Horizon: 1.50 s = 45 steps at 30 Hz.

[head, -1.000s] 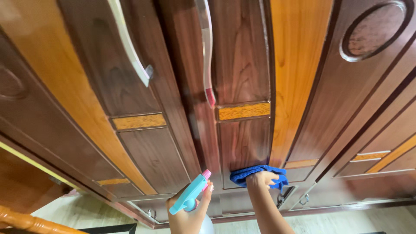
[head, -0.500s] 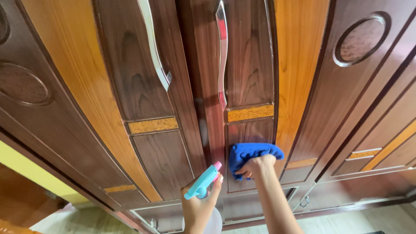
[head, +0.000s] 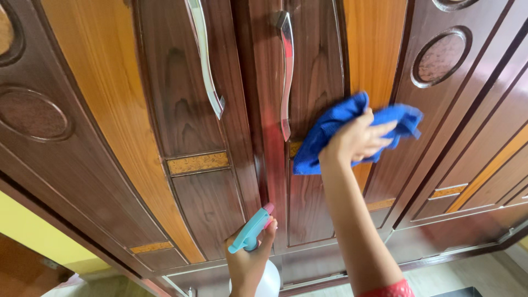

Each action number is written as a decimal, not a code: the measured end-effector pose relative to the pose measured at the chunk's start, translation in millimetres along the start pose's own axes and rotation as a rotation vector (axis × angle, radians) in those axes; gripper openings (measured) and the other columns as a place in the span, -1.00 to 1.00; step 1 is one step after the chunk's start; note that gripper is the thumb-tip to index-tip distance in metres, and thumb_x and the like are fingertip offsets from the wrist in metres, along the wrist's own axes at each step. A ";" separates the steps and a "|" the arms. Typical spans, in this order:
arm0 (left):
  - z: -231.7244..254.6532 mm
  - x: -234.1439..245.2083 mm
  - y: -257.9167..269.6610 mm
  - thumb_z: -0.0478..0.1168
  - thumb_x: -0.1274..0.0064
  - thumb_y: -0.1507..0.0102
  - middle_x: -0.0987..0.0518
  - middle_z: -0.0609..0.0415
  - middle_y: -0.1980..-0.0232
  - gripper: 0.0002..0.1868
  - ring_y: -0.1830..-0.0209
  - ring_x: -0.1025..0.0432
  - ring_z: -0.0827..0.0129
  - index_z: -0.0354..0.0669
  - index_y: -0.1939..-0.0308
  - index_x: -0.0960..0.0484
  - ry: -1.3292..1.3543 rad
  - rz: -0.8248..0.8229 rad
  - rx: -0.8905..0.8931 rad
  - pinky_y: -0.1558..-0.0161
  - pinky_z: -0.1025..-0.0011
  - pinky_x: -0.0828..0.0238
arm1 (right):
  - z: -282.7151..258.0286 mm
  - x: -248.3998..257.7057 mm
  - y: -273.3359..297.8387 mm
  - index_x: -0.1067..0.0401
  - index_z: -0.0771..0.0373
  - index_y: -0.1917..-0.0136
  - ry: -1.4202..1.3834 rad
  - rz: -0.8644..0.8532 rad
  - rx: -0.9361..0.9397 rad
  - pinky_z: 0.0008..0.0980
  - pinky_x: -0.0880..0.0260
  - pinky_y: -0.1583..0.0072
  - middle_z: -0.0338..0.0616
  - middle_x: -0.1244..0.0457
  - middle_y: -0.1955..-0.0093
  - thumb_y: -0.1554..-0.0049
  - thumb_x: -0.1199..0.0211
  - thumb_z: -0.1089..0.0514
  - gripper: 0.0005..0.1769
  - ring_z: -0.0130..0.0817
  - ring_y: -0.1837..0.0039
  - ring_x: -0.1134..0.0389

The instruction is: The person sprays a cleaning solution onto a wooden wardrobe and wipes the surface with a blue cloth. They repeatedly spray and wipe different sections of the wardrobe doors, including around the handles and decorative panels, to clean the surface.

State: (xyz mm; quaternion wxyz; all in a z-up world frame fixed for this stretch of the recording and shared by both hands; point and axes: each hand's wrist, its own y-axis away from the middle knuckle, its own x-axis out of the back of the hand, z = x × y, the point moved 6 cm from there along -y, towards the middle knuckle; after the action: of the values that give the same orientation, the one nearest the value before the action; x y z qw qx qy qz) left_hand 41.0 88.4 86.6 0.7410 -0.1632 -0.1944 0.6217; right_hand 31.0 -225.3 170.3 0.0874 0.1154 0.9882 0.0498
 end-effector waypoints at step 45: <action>-39.6 -79.5 -26.9 -0.23 -0.38 -0.07 -0.70 0.27 0.56 -0.71 0.72 -0.16 0.68 -0.10 0.12 -0.85 -0.108 -0.074 -0.086 0.61 0.60 -0.14 | 225.2 38.9 -46.8 0.06 0.09 -0.71 0.085 0.115 0.453 0.27 0.37 -0.62 0.37 0.25 -0.73 -0.33 0.24 -0.35 -0.17 0.31 -0.73 0.30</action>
State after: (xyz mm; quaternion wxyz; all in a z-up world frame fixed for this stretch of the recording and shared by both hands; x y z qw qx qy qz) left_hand 71.5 5.5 58.3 0.7442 -0.1538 -0.2668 0.5927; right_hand 25.0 -243.8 -62.1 0.0146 0.1858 0.9688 -0.1635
